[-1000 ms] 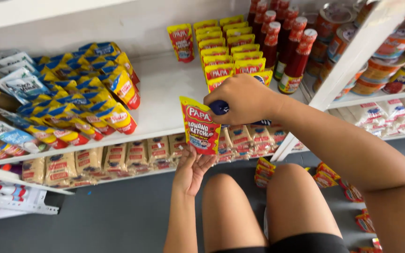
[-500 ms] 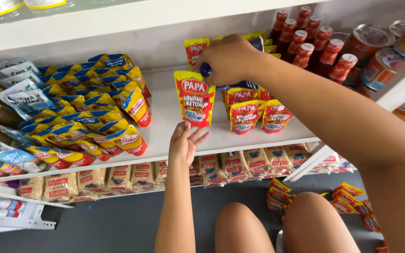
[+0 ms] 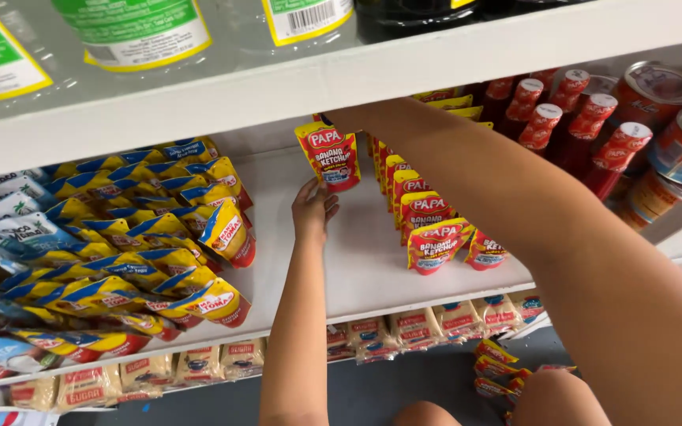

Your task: Wiping down ketchup pouches with a cloth and restocking them on a store shelf.

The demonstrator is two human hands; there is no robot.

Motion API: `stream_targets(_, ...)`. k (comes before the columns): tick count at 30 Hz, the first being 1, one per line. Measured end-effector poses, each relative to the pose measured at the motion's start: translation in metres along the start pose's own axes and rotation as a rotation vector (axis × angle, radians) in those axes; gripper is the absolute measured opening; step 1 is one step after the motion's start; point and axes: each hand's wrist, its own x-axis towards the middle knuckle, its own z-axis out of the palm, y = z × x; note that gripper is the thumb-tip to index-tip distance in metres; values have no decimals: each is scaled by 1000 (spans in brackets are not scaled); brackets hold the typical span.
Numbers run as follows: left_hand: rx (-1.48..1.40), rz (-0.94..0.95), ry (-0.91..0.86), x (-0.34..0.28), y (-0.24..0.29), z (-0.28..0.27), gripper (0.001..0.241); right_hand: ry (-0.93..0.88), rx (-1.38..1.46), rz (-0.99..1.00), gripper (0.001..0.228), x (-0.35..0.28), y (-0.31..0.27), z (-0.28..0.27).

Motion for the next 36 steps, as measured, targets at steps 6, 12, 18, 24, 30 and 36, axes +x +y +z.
stream_targets(6, 531, 301, 187, 33, -2, 16, 20, 22, -29, 7, 39, -9, 5, -14)
stream_targets(12, 935, 719, 327, 50, 1, 11, 21, 35, -38, -16, 38, -26, -4, -31)
stream_targets(18, 910, 647, 250, 33, 18, 26, 22, 60, -55, -20, 37, -75, -9, -56)
stream_targets(24, 916, 538, 270, 37, 16, 32, 20, 74, -67, -37, 35, -199, -15, 5)
stream_targets(30, 943, 542, 254, 39, 18, 30, 22, 92, -73, -59, 34, -251, -25, 20)
stream_targets(36, 922, 593, 253, 43, 9, 24, 21, 107, -72, -80, 33, -275, -32, 27)
